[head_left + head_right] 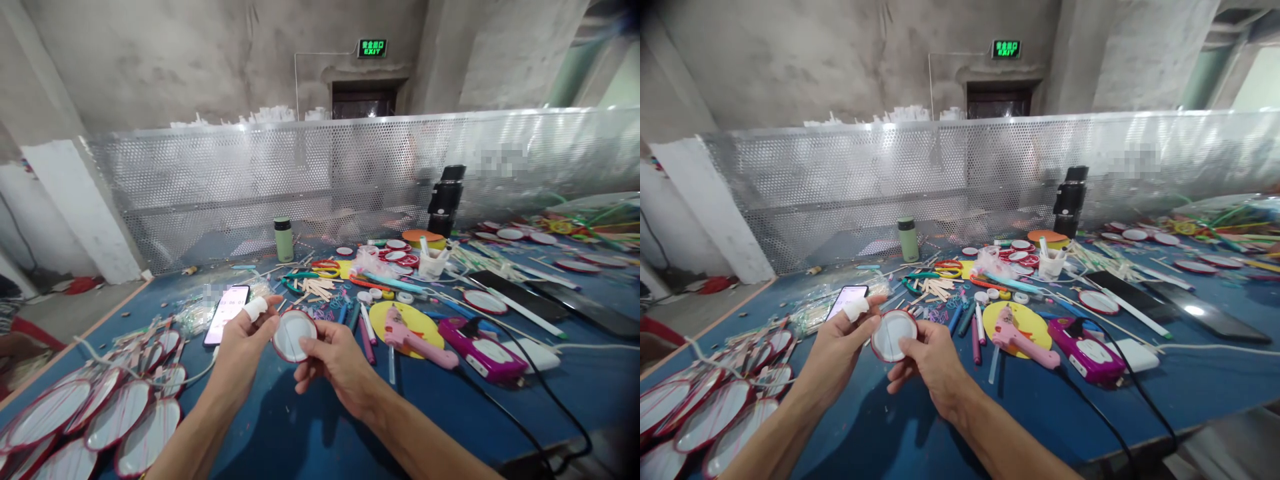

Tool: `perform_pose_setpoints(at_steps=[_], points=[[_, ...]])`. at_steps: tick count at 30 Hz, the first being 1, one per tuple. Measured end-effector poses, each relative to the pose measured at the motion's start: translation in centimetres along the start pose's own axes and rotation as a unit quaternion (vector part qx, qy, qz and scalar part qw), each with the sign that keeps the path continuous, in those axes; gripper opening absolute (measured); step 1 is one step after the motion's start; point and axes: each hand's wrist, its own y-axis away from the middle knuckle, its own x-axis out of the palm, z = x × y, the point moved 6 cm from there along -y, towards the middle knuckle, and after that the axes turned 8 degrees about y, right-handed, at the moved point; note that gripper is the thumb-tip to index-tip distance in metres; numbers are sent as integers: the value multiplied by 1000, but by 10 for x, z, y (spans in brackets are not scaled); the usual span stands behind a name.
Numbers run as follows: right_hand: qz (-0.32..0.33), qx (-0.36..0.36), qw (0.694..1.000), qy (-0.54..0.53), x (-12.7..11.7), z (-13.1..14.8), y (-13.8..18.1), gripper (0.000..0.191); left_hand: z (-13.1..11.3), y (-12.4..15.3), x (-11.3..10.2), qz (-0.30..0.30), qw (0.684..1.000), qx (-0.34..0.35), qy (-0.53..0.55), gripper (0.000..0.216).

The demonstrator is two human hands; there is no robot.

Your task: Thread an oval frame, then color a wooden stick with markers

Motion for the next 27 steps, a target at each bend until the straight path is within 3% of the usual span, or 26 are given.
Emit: perform_pose_setpoints(at_steps=[18, 27], points=[[-1, 1, 1000, 7, 0, 0, -1, 39, -3, 1, 1, -4, 1000, 8, -21, 43], [-14, -15, 1000, 15, -4, 1, -2, 42, -2, 2, 0, 2, 1000, -17, 19, 51]])
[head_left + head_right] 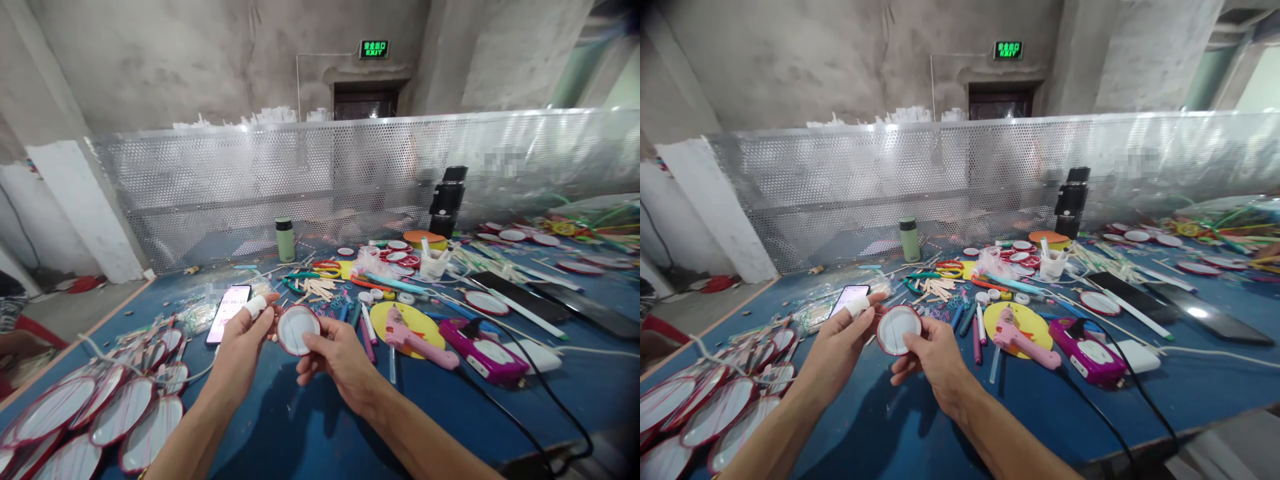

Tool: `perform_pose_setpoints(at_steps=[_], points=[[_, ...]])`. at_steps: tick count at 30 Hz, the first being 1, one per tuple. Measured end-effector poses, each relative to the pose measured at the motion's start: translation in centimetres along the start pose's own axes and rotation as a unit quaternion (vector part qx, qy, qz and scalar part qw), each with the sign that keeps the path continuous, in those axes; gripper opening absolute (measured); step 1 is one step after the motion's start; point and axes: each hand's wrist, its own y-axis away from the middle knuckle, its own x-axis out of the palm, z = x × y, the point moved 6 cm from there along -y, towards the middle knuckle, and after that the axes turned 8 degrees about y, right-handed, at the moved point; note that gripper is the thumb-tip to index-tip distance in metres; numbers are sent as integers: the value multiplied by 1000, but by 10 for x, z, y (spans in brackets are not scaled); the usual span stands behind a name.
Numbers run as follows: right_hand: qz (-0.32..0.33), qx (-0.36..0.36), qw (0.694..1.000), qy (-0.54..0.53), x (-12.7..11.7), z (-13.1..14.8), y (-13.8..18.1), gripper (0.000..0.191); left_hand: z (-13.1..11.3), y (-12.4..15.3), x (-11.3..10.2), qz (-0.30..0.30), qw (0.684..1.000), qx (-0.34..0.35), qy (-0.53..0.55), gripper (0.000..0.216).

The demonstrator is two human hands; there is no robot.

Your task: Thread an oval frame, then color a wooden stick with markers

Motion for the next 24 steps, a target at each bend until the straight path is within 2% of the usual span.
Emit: perform_pose_setpoints(at_steps=[8, 14, 20, 22, 24], points=[[-26, -13, 999, -17, -2, 0, 0, 39, -5, 3, 13, 36, 987, 29, -153, 63], [-29, -20, 999, 8, -1, -2, -1, 37, -2, 3, 12, 24, 983, 37, -181, 66], [8, -13, 1000, 22, 5, -6, 1, 49, -3, -4, 2, -4, 987, 50, -151, 64], [16, -6, 997, 75, 0, 1, 7, 47, -4, -6, -2, -13, 987, 64, -145, 63], [9, -33, 980, 195, -14, 22, 13, 38, -6, -8, -4, -20, 987, 73, -142, 62]])
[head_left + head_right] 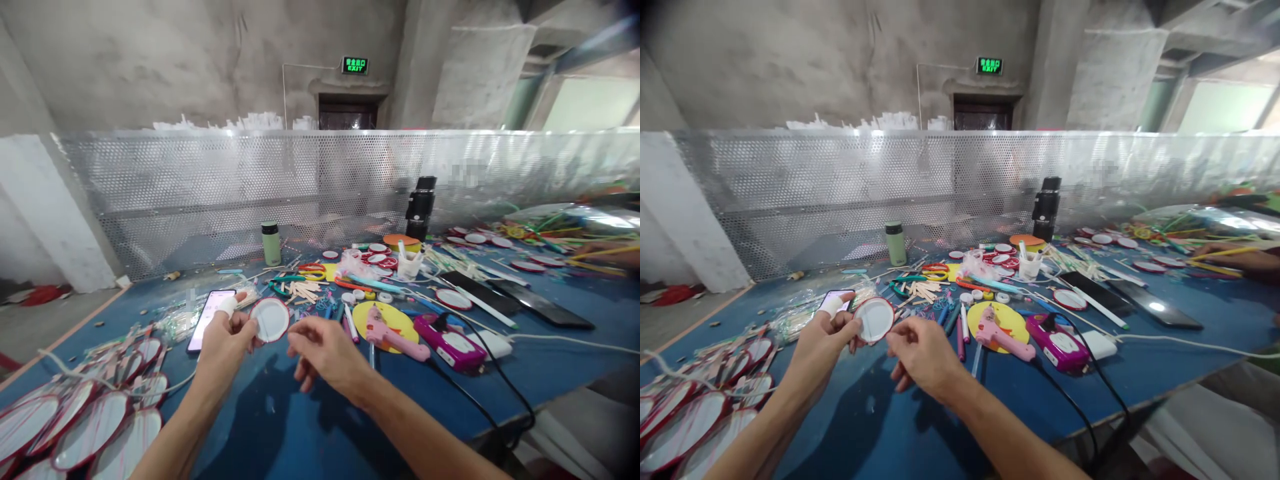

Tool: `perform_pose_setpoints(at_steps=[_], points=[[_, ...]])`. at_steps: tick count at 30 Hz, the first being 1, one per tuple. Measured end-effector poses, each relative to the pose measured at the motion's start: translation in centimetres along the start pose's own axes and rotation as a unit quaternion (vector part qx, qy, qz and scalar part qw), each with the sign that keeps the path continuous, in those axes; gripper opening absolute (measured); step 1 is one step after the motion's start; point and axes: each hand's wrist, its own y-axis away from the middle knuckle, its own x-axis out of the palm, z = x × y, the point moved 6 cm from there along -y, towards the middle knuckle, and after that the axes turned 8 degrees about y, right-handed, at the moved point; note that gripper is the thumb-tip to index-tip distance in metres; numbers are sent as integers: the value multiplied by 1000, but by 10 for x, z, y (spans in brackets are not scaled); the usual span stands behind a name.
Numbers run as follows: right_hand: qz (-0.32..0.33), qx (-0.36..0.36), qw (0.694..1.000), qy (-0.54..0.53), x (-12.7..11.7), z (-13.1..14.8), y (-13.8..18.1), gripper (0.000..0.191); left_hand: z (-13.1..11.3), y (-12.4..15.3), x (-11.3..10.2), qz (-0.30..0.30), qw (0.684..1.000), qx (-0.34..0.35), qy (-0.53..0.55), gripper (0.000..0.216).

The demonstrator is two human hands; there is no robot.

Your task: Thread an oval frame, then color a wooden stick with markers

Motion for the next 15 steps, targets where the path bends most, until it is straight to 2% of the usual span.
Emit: perform_pose_setpoints(at_steps=[2, 3, 5, 6, 7, 8, 11, 15], points=[[-80, -82, 980, 162, -37, 28, 2, 27, -1, 0, 0, -2, 1000, 4, 1, 61], [-144, -118, 955, 229, -59, 42, 1, 24, -2, 0, 0, -2, 1000, 5, 2, 61], [-233, -161, 888, 362, -93, 64, -8, 21, -4, 1, 1, -2, 1000, 6, 5, 61], [-236, -161, 854, 434, -102, 69, -19, 21, -4, 1, 1, -1, 1000, 7, 5, 62], [-216, -152, 816, 514, -106, 69, -33, 24, -4, 1, 1, 0, 1000, 8, 4, 62], [-163, -140, 780, 587, -104, 62, -49, 27, -3, 0, 0, -1, 1000, 9, 2, 62], [-64, -138, 758, 634, -89, 35, -88, 21, 3, -4, -5, -12, 1000, 10, -12, 59], [4, -127, 722, 680, -65, 1, -115, 20, 14, -9, -9, -19, 1000, 6, -24, 57]])
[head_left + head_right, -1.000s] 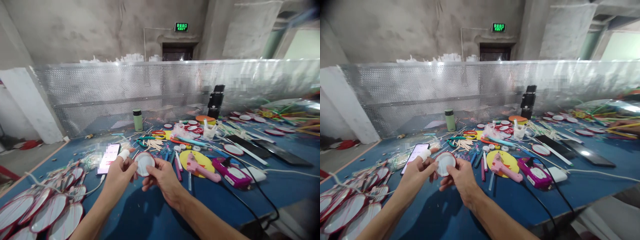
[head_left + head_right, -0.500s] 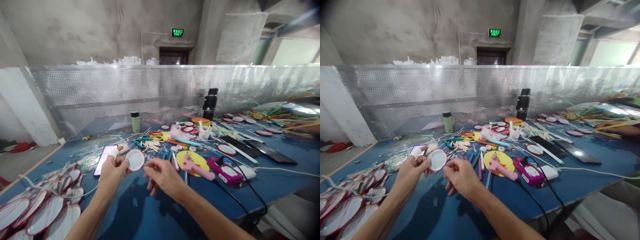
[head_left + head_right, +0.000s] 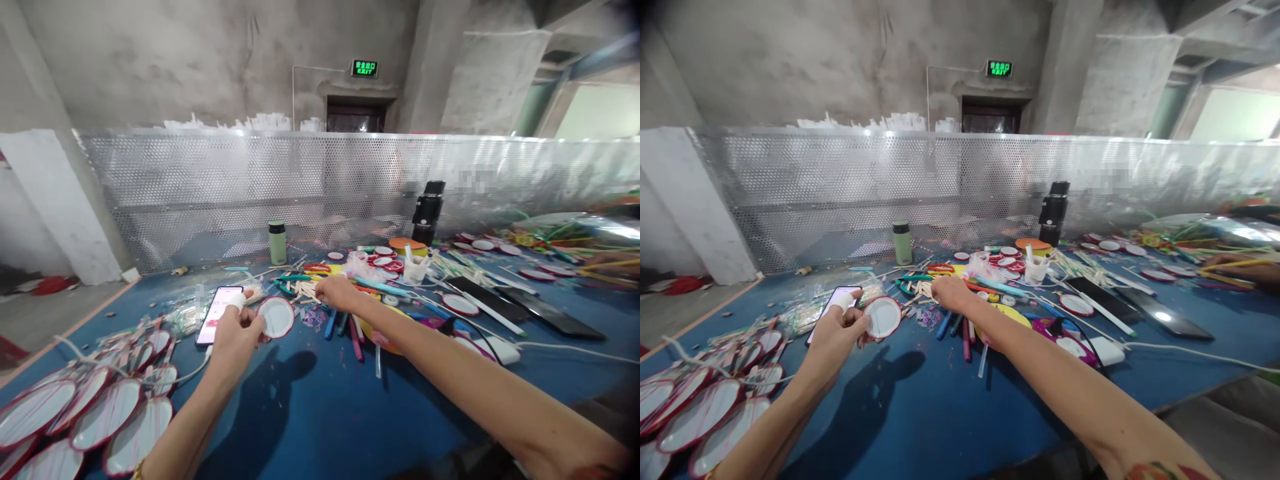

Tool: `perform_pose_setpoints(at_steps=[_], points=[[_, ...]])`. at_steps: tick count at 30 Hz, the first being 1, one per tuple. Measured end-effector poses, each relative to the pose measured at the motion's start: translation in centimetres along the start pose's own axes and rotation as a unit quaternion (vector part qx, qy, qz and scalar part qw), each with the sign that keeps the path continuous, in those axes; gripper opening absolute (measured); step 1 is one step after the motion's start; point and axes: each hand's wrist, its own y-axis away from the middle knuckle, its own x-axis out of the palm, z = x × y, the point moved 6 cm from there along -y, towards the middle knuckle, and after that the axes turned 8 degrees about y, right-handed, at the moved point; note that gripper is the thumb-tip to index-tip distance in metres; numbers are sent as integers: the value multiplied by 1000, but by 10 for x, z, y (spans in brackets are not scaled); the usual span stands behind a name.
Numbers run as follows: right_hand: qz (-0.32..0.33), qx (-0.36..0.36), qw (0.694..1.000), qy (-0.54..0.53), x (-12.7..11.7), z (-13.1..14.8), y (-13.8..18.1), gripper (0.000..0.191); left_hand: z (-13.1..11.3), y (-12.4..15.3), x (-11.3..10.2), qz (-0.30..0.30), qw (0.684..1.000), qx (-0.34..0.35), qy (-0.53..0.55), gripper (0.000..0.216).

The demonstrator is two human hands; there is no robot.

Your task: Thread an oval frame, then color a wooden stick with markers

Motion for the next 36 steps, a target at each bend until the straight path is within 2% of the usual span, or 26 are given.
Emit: perform_pose_setpoints(at_steps=[3, 8, 11, 18, 25, 32, 36], points=[[20, -8, 999, 26, 7, 0, -7, 21, 0, 0, 1, 11, 1000, 4, 7, 56], [23, -1, 999, 49, -7, -20, -12, 26, -5, 3, 3, 14, 1000, 5, 10, 56], [41, -15, 998, 52, -5, -24, -10, 23, -6, 4, 5, 20, 1000, 7, 13, 57], [63, -48, 994, 70, 21, 1, -6, 19, -3, 4, 3, 9, 1000, -1, 10, 57], [45, -48, 994, 83, 28, 19, -9, 21, 0, 3, 2, 7, 1000, -6, 10, 58], [0, -29, 1000, -3, 2, 6, 3, 13, -6, 3, 5, 7, 1000, -15, 16, 62], [-29, 4, 997, -69, -19, 12, 22, 8, -8, 4, 7, 14, 999, -22, 28, 66]])
